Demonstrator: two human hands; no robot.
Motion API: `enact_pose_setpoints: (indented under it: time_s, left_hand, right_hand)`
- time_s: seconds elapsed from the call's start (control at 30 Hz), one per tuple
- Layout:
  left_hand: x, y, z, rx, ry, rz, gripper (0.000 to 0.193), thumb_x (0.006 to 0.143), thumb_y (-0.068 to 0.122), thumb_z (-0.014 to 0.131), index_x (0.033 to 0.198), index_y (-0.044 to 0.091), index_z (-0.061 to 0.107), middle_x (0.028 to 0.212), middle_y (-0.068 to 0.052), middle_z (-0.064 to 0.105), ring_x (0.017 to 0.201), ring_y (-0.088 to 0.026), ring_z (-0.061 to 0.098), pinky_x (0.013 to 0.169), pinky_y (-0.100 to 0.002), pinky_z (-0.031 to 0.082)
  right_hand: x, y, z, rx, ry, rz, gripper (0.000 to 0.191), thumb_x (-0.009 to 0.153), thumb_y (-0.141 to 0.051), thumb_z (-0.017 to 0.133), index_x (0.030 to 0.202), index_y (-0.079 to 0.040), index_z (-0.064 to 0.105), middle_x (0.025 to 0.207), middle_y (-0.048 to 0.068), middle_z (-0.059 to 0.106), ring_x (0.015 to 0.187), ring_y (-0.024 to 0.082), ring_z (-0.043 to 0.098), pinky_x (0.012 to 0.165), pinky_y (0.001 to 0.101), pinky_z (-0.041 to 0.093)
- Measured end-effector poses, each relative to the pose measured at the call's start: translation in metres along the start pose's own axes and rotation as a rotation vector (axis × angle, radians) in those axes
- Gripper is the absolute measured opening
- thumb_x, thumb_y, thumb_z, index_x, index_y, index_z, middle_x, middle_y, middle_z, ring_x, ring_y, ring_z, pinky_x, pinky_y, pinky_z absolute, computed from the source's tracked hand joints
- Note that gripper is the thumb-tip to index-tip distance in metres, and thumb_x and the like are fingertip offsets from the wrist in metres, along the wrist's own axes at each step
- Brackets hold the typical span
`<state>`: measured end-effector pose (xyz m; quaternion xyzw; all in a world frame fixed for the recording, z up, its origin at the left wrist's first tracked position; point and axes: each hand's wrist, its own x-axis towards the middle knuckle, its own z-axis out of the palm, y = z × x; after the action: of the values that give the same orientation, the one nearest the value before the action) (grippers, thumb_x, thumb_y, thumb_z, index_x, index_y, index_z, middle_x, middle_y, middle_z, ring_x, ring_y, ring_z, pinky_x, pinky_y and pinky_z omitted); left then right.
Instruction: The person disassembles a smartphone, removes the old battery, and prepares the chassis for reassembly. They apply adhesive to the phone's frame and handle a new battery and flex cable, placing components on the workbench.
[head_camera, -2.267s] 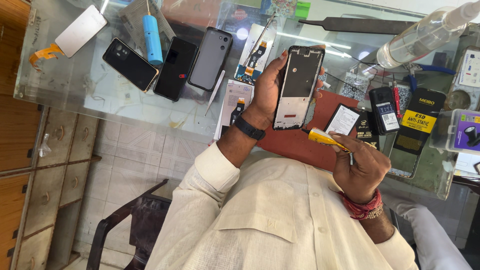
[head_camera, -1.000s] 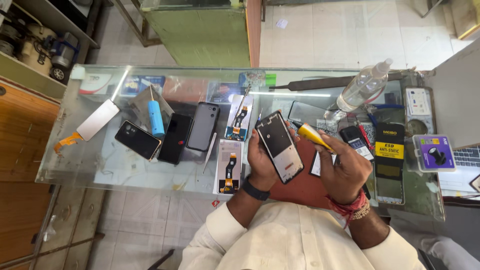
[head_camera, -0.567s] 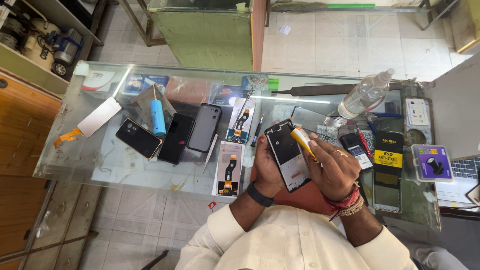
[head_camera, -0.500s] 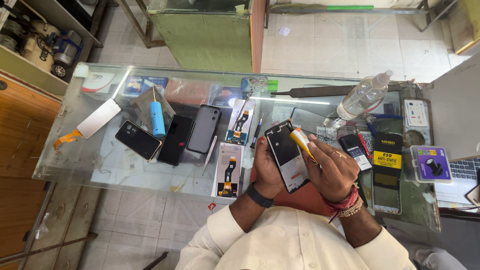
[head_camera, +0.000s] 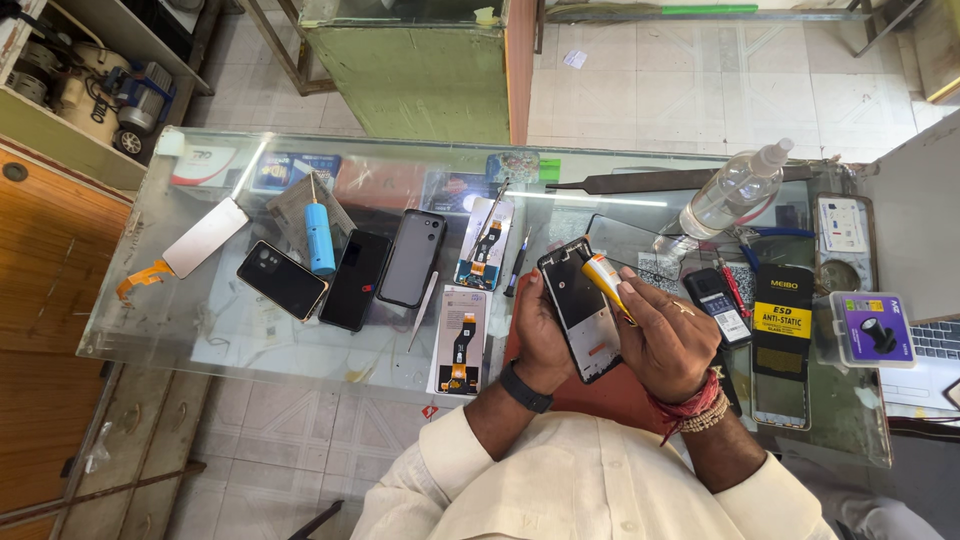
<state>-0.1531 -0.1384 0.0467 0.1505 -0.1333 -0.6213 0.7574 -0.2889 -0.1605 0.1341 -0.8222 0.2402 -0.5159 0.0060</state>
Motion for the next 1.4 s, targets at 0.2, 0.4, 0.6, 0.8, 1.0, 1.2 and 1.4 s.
enact_pose_setpoints:
  time_s: [0.2,0.4,0.6,0.8,1.0,1.2,1.4]
  left_hand:
    - [0.002,-0.002,-0.004,-0.030,-0.019,-0.036,0.060,0.111,0.045,0.034,0.145,0.001,0.055,0.134,-0.013,0.065,0.119,-0.022,0.064,0.106,-0.036,0.050]
    - [-0.001,-0.004,-0.010,-0.038,-0.001,-0.054,0.059,0.111,0.046,0.035,0.145,0.003,0.056,0.134,-0.011,0.065,0.120,-0.022,0.064,0.106,-0.036,0.050]
    - [0.002,-0.008,-0.015,-0.038,-0.005,-0.042,0.058,0.110,0.046,0.036,0.143,0.002,0.057,0.132,-0.012,0.066,0.120,-0.022,0.064,0.107,-0.037,0.050]
    - [0.001,-0.007,-0.014,-0.030,0.003,-0.043,0.060,0.110,0.046,0.036,0.143,0.002,0.057,0.133,-0.013,0.067,0.120,-0.022,0.064,0.107,-0.036,0.050]
    - [0.000,-0.007,-0.015,-0.042,0.001,-0.048,0.061,0.110,0.047,0.035,0.144,0.002,0.057,0.133,-0.013,0.066,0.120,-0.022,0.064,0.107,-0.036,0.050]
    - [-0.002,-0.009,-0.018,-0.037,-0.005,-0.051,0.061,0.110,0.048,0.035,0.144,0.002,0.057,0.133,-0.013,0.066,0.119,-0.023,0.065,0.105,-0.037,0.051]
    - [-0.003,-0.010,-0.020,-0.035,0.008,-0.054,0.062,0.110,0.049,0.035,0.144,0.002,0.057,0.132,-0.013,0.066,0.119,-0.023,0.065,0.104,-0.037,0.052]
  right_hand:
    - [0.000,0.002,0.001,-0.013,-0.011,-0.001,0.029,0.082,0.009,0.082,0.108,0.006,0.070,0.103,0.025,0.074,0.098,0.036,0.077,0.078,0.0368,0.064]
    - [-0.001,-0.001,0.001,-0.022,-0.023,0.000,0.028,0.082,0.009,0.081,0.107,0.006,0.070,0.102,0.025,0.075,0.098,0.034,0.077,0.079,0.0370,0.065]
    - [-0.001,0.000,0.002,-0.016,-0.022,0.000,0.027,0.082,0.009,0.080,0.107,0.006,0.070,0.104,0.025,0.075,0.098,0.035,0.077,0.080,0.0375,0.065]
    - [-0.003,0.002,0.004,-0.035,-0.022,0.008,0.027,0.082,0.008,0.082,0.106,0.005,0.070,0.104,0.026,0.075,0.094,0.032,0.078,0.074,0.0351,0.063]
    - [-0.004,0.004,0.004,-0.021,-0.021,-0.008,0.028,0.082,0.009,0.081,0.107,0.005,0.070,0.104,0.025,0.075,0.097,0.034,0.078,0.077,0.0364,0.065]
    - [-0.005,0.002,0.001,-0.025,-0.033,-0.004,0.028,0.082,0.009,0.081,0.108,0.005,0.069,0.102,0.023,0.075,0.099,0.034,0.078,0.077,0.0358,0.064]
    - [-0.005,0.000,0.000,-0.031,-0.027,0.021,0.029,0.082,0.010,0.080,0.109,0.005,0.070,0.103,0.023,0.075,0.098,0.033,0.078,0.077,0.0362,0.064]
